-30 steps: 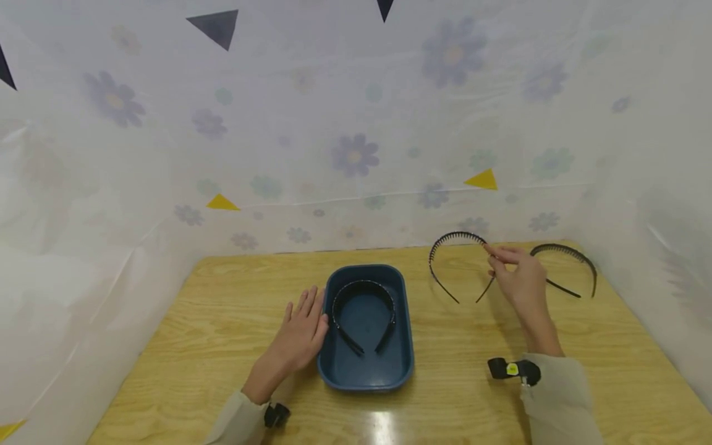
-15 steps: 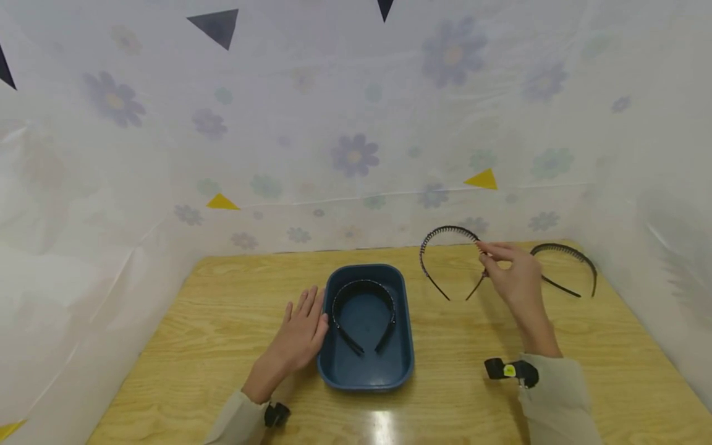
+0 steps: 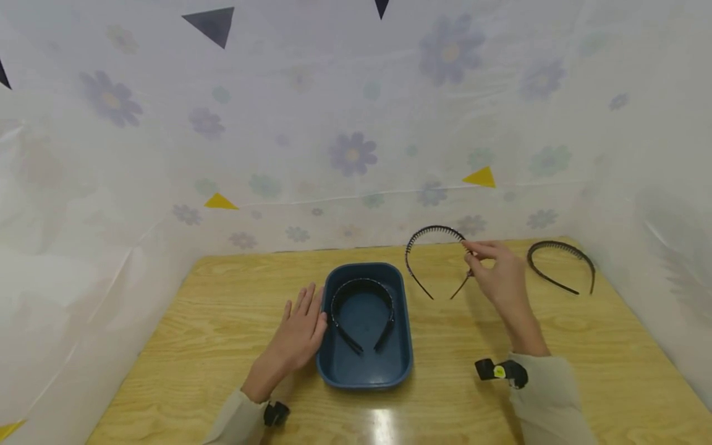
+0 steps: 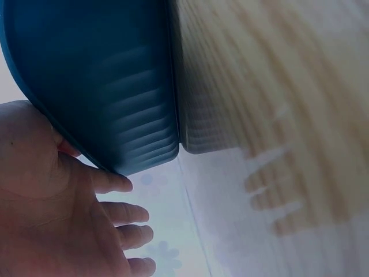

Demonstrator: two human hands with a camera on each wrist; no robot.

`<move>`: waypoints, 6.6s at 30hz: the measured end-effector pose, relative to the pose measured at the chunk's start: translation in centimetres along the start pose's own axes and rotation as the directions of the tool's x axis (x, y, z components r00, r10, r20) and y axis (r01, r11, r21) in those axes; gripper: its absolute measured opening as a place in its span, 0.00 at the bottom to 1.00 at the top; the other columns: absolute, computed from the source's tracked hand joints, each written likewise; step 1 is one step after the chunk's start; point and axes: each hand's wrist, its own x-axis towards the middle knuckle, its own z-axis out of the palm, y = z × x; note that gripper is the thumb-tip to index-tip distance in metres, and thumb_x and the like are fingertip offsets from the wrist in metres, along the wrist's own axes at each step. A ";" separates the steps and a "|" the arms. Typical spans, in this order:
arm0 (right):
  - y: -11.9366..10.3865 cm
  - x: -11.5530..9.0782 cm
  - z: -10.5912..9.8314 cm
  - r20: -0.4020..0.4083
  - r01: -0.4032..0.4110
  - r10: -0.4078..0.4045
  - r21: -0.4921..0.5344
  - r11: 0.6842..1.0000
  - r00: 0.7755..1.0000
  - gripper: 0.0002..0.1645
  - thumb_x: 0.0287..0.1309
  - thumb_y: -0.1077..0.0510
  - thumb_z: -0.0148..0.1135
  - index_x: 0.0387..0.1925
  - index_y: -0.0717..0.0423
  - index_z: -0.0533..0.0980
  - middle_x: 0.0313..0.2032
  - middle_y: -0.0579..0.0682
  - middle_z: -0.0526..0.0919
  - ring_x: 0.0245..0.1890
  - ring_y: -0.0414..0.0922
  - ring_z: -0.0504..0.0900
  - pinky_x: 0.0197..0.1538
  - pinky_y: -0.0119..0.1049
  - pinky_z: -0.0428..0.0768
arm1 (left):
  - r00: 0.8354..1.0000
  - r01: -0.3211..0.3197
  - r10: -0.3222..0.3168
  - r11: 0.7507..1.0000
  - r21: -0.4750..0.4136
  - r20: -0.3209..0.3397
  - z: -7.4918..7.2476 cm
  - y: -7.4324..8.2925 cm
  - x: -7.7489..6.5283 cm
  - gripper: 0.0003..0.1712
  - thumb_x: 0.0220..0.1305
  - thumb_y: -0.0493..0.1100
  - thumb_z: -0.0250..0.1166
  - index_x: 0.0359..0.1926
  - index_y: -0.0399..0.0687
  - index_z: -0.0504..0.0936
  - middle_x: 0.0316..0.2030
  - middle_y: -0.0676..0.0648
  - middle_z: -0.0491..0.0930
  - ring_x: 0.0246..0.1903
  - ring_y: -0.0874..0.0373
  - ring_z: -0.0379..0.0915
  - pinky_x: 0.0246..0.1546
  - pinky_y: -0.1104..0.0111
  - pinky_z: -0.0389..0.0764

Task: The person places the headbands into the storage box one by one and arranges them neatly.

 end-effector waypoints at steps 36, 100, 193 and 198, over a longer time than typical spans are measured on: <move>-2.6 -0.4 3.6 0.023 0.056 -0.060 0.132 0.990 0.998 0.16 0.62 0.68 0.69 0.52 0.61 0.86 0.48 0.59 0.86 0.25 0.26 0.83 0.32 0.15 0.76 | 1.000 -0.014 0.014 1.000 0.018 -0.016 0.3 0.0 0.5 0.34 0.83 0.51 0.38 0.81 0.39 0.51 0.80 0.35 0.43 0.80 0.41 0.35 0.76 0.42 0.42; -6.7 -2.8 9.1 0.123 0.140 -0.154 0.111 0.984 0.980 0.15 0.56 0.74 0.71 0.46 0.65 0.87 0.45 0.59 0.86 0.37 0.53 0.87 0.33 0.41 0.87 | 0.999 -0.024 0.025 0.999 0.022 -0.039 0.4 -0.1 0.4 0.34 0.83 0.50 0.40 0.81 0.38 0.52 0.80 0.35 0.44 0.79 0.38 0.36 0.76 0.42 0.43; -8.0 -4.5 12.3 0.273 0.321 -0.255 -0.234 0.918 0.928 0.14 0.56 0.70 0.72 0.46 0.69 0.86 0.42 0.62 0.82 0.41 0.55 0.82 0.40 0.44 0.85 | 1.000 -0.016 0.017 1.000 0.011 -0.023 0.3 0.0 0.4 0.34 0.83 0.51 0.39 0.81 0.39 0.52 0.80 0.36 0.43 0.79 0.39 0.37 0.76 0.42 0.43; -8.1 -4.5 12.3 0.270 0.315 -0.250 -0.232 0.920 0.930 0.14 0.56 0.70 0.72 0.46 0.68 0.86 0.42 0.62 0.81 0.41 0.55 0.82 0.40 0.44 0.84 | 1.000 -0.007 0.007 1.000 0.010 -0.019 0.2 0.1 0.3 0.34 0.83 0.51 0.39 0.81 0.39 0.52 0.80 0.35 0.43 0.79 0.39 0.36 0.76 0.43 0.43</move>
